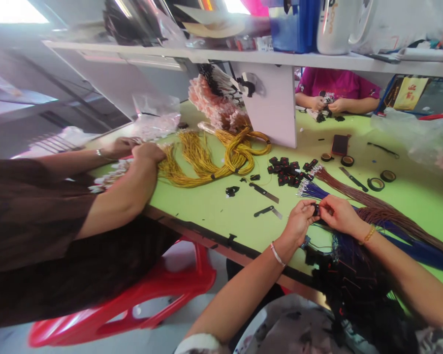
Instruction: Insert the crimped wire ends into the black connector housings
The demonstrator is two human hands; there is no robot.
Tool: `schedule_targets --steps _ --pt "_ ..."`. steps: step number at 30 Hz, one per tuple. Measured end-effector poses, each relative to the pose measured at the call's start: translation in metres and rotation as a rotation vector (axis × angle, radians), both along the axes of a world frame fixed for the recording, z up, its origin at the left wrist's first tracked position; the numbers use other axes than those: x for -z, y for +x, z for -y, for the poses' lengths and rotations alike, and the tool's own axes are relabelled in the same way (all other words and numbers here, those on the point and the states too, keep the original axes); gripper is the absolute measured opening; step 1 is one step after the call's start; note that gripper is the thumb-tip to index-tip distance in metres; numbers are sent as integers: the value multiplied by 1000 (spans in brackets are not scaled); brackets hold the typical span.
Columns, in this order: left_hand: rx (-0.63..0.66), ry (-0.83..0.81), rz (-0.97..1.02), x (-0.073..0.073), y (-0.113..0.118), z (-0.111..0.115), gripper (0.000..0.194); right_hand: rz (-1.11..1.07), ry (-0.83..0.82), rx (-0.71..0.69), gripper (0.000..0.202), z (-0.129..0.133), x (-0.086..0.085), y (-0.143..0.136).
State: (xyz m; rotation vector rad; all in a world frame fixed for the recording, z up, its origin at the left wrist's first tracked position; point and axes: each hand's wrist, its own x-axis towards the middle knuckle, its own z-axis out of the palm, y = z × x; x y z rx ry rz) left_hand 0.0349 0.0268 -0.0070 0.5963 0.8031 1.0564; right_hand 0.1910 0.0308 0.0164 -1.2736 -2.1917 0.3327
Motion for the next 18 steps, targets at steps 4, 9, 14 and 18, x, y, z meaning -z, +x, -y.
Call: schedule_targets --steps 4,9,14,18 --pt "-2 5 -28 1 -1 -1 24 -20 -42 14 11 2 1 -4" --pt "1 79 -145 -3 0 5 23 -52 -126 -22 13 -1 -9 0" --pt "43 718 -451 -31 4 40 22 -249 -310 36 27 -12 -41 19" --pt "586 1194 -489 -53 13 72 35 -123 -420 -128 19 -6 -38 9"
